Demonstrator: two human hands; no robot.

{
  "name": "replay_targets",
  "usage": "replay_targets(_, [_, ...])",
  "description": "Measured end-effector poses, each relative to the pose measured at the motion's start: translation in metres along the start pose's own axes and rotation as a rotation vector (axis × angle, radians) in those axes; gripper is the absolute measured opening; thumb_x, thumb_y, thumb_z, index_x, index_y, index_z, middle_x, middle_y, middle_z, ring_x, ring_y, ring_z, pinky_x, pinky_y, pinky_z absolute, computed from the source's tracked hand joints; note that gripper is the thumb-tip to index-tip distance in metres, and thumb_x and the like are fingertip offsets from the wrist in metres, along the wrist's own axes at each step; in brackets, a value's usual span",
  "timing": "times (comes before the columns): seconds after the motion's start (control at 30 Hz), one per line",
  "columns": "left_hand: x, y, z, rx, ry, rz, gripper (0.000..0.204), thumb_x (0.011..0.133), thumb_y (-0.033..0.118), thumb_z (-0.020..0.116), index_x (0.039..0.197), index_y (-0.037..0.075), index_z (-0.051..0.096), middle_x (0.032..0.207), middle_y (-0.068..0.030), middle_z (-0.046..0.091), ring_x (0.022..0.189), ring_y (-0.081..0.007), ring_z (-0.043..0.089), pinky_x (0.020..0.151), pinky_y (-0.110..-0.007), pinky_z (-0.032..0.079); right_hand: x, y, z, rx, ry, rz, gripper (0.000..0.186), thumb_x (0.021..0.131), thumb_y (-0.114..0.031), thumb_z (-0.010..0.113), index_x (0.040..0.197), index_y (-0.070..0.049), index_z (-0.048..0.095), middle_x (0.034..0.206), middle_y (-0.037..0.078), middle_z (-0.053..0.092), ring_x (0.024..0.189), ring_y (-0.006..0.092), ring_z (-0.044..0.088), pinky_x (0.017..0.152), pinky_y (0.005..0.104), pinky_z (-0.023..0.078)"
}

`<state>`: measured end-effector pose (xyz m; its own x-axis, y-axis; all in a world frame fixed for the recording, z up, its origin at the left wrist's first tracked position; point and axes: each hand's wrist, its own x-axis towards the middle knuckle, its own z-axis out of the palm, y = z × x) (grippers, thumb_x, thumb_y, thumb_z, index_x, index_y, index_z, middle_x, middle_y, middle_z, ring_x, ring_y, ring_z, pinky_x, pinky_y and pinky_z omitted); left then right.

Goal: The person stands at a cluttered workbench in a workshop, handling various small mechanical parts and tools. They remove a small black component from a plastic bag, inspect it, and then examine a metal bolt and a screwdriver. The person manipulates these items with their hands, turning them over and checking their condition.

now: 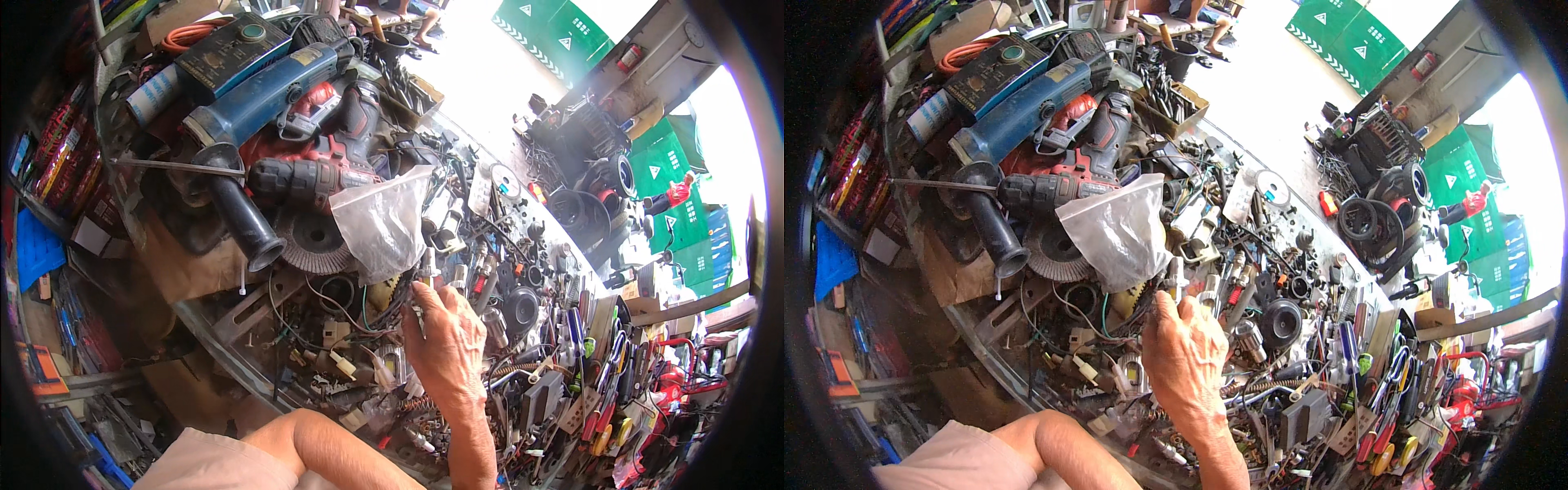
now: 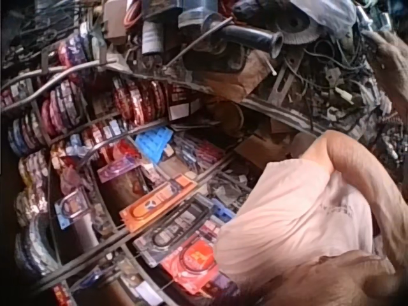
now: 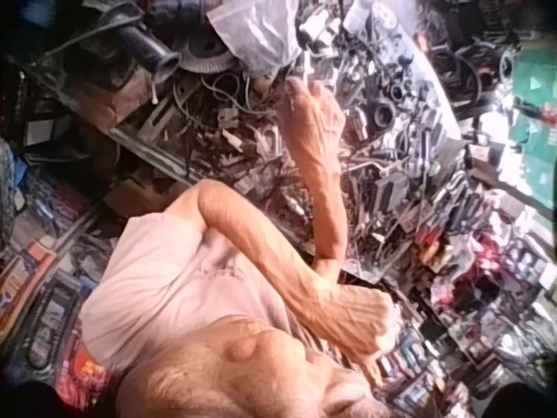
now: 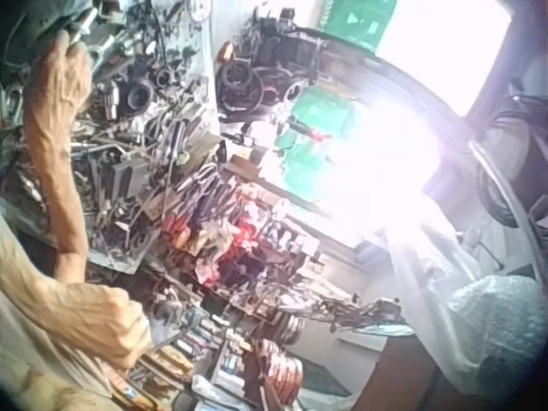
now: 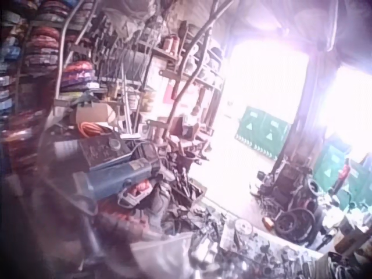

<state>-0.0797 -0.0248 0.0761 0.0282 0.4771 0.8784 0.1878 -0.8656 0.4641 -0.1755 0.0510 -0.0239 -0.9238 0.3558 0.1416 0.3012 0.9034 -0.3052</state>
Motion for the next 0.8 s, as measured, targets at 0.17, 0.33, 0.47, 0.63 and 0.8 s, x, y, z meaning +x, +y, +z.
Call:
replay_targets(0.17, [0.001, -0.005, -0.002, -0.013, 0.006, -0.009, 0.031, 0.071, 0.028, 0.063, 0.064, -0.002, 0.058, 0.059, -0.0115, 0.056, 0.056, -0.0281, 0.059, 0.049, -0.04, 0.045, -0.003, 0.002, -0.012, 0.015, -0.137, -0.014, 0.025, 0.085, -0.018, 0.068, 0.106, -0.005, 0.066, 0.081, 0.011, 0.058, 0.08, 0.031, 0.059, 0.071, 0.0427, 0.045])
replay_targets(0.33, [0.004, -0.01, -0.002, -0.037, 0.001, -0.028, 0.031, 0.07, 0.028, 0.063, 0.064, -0.002, 0.058, 0.059, -0.0118, 0.056, 0.056, -0.0285, 0.059, 0.049, -0.04, 0.045, -0.008, 0.01, -0.018, 0.081, -0.171, -0.046, 0.023, 0.084, -0.019, 0.069, 0.101, -0.004, 0.066, 0.079, 0.012, 0.058, 0.073, 0.032, 0.06, 0.067, 0.0427, 0.045])
replay_targets(0.47, [0.004, -0.013, -0.001, -0.057, -0.006, -0.045, 0.031, 0.07, 0.027, 0.063, 0.065, -0.002, 0.058, 0.059, -0.0121, 0.056, 0.056, -0.0289, 0.059, 0.049, -0.04, 0.045, -0.006, 0.008, -0.014, 0.041, -0.015, 0.052, 0.035, 0.083, -0.021, 0.071, 0.113, -0.003, 0.062, 0.092, 0.013, 0.06, 0.081, 0.0324, 0.062, 0.07, 0.0425, 0.047])
replay_targets(0.63, [0.004, -0.013, 0.001, -0.082, -0.018, -0.053, 0.03, 0.069, 0.027, 0.063, 0.065, -0.003, 0.058, 0.059, -0.0125, 0.056, 0.057, -0.0293, 0.06, 0.05, -0.041, 0.046, -0.006, 0.011, -0.006, -0.103, -0.119, 0.043, 0.06, 0.08, -0.023, 0.072, 0.131, -0.001, 0.05, 0.102, 0.014, 0.059, 0.092, 0.0306, 0.062, 0.074, 0.0429, 0.048])
replay_targets(0.8, [0.006, -0.012, 0.002, -0.041, -0.085, -0.028, 0.032, 0.068, 0.027, 0.064, 0.067, -0.004, 0.059, 0.062, -0.0133, 0.058, 0.058, -0.0291, 0.061, 0.049, -0.04, 0.046, -0.01, 0.002, -0.01, 0.018, -0.064, 0.004, 0.05, 0.083, -0.026, 0.07, 0.123, 0.0, 0.055, 0.089, 0.013, 0.063, 0.082, 0.0305, 0.064, 0.07, 0.0416, 0.048])
